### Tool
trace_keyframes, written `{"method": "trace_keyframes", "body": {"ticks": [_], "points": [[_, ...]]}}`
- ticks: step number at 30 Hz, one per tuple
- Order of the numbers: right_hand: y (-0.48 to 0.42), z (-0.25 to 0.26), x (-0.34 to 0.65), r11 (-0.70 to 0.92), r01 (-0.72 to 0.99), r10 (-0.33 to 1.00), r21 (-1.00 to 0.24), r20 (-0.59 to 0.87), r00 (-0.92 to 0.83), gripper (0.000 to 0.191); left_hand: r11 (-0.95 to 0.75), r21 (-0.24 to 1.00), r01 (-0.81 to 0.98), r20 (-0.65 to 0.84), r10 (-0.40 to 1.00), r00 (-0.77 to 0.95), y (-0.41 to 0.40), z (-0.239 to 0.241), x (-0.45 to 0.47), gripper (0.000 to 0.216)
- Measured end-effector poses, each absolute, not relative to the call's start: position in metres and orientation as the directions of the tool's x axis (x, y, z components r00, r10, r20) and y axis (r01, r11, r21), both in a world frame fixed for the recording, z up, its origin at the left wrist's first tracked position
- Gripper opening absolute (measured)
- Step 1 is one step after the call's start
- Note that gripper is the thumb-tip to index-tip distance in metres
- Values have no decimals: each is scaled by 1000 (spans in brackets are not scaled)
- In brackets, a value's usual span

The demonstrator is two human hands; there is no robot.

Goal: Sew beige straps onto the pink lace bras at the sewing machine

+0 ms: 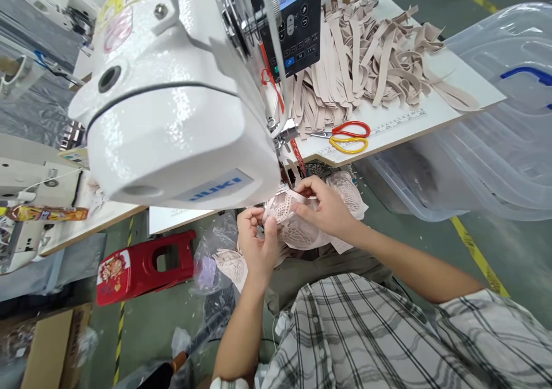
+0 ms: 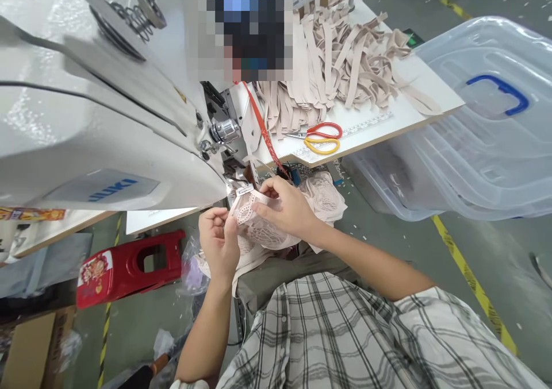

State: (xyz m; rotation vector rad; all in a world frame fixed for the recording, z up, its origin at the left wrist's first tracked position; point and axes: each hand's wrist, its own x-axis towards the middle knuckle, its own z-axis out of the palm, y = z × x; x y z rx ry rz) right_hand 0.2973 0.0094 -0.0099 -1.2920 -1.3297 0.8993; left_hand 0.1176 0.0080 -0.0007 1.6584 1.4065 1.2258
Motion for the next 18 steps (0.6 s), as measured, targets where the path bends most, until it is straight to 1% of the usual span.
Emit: {"method": "trace_keyframes", "body": {"ticks": [5, 8, 12, 15, 18], "points": [[14, -8, 288, 47, 112, 988, -993, 63, 139, 33, -185, 899, 398, 208, 978, -15, 8, 1, 117, 37], [8, -5, 292, -13, 24, 993, -1000, -10, 115, 32, -164, 917, 362, 175, 985, 2, -1, 3, 117, 38], [-12, 1, 307, -94, -15, 996, -995, -94, -8, 25, -107, 964, 244, 77, 989, 128, -19, 7, 117, 34], [-30, 5, 316, -122, -14, 992, -992, -122, -38, 26, -16, 988, 153, -20, 973, 231, -26, 8, 115, 33], [-45, 10, 318, -164, -75, 985, -984, -158, -74, 28, 109, 988, 106, -137, 940, 311, -24, 7, 114, 43]]}}
